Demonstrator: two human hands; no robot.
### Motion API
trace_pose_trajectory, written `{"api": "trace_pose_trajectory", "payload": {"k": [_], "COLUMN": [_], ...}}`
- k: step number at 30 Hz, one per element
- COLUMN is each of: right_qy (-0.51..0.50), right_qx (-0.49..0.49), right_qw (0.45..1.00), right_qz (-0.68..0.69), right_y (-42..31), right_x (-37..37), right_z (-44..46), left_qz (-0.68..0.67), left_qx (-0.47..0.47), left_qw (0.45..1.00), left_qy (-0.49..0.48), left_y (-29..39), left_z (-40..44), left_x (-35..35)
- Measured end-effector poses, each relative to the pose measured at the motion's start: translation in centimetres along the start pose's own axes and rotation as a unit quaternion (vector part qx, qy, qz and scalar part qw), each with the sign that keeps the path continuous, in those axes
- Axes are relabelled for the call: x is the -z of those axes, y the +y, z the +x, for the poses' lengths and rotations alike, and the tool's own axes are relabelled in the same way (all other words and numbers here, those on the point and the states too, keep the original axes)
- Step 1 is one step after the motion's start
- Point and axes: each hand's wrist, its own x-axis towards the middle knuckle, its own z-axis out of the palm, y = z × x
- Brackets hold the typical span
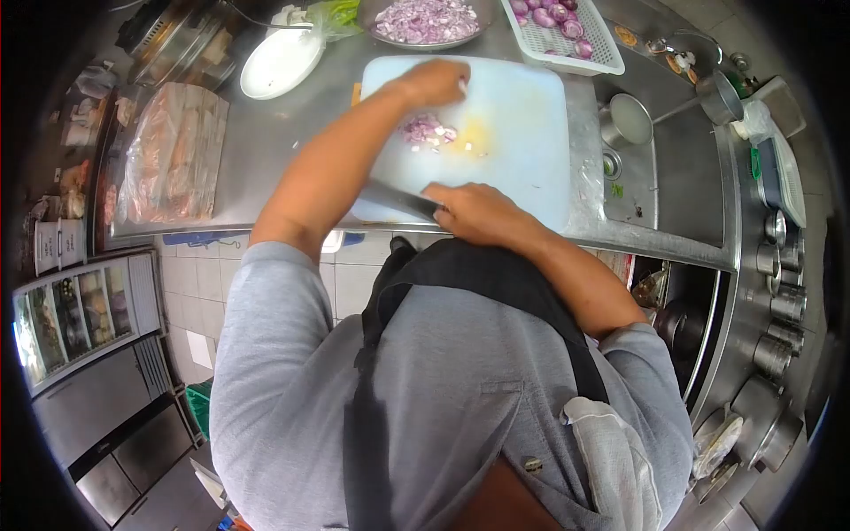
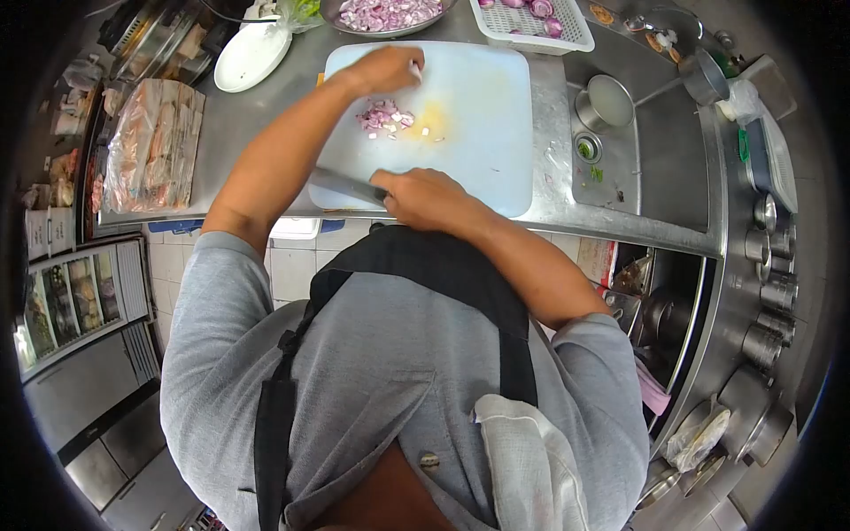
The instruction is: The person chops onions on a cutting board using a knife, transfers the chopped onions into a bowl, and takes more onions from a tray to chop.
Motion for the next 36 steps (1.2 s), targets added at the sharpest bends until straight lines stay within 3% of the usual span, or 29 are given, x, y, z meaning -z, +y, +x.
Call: {"api": "trace_pose_trajectory", "payload": {"k": [4, 7, 12, 14, 16, 20, 23, 26, 29, 32, 35, 36], "right_qy": [0.075, 0.130, 0.161, 0.185, 0.218, 0.085, 0.093, 0.074, 0.101, 0.116, 0.116, 0.117], "right_qx": [-0.057, -0.115, -0.138, -0.106, -0.059, -0.103, -0.116, -0.131, -0.116, -0.125, -0.138, -0.138], "right_qw": [0.989, 0.984, 0.971, 0.970, 0.968, 0.978, 0.981, 0.981, 0.980, 0.978, 0.975, 0.975], "right_qz": [0.110, 0.042, -0.106, -0.115, -0.109, -0.161, -0.128, -0.125, -0.125, -0.120, -0.128, -0.128], "right_y": [3.5, 5.7, 2.8, 2.1, 1.8, 3.7, 3.4, 3.4, 4.4, 4.2, 3.7, 3.7], "right_x": [0.2, 2.0, 5.9, 5.9, 5.5, 3.8, 4.0, 4.1, 3.5, 3.3, 2.9, 2.7], "right_z": [1.8, 1.0, -1.8, -2.4, -2.8, -2.6, -2.7, -2.6, -2.7, -2.8, -2.8, -2.9], "left_qz": [-0.092, -0.116, -0.120, -0.025, 0.013, -0.005, -0.094, -0.007, -0.010, -0.021, -0.023, -0.022], "left_qx": [-0.004, 0.035, 0.071, -0.004, -0.018, 0.077, 0.164, 0.106, 0.099, 0.118, 0.018, 0.021], "left_qw": [0.982, 0.954, 0.921, 0.944, 0.942, 0.934, 0.921, 0.916, 0.957, 0.950, 0.935, 0.939], "left_qy": [0.164, 0.272, 0.364, 0.329, 0.335, 0.349, 0.339, 0.387, 0.273, 0.287, 0.354, 0.342], "left_y": [0.3, 1.1, -0.6, -0.4, -0.9, -0.4, 1.0, 1.4, 0.3, 0.0, -0.9, -0.7], "left_z": [-2.5, -7.3, -14.1, -16.4, -18.3, -21.2, -20.7, -18.0, -16.1, -15.2, -15.5, -16.0], "left_x": [6.0, 8.4, 0.6, -3.0, -7.3, -9.0, -8.2, -7.2, -6.5, -6.1, -6.2, -6.1]}}
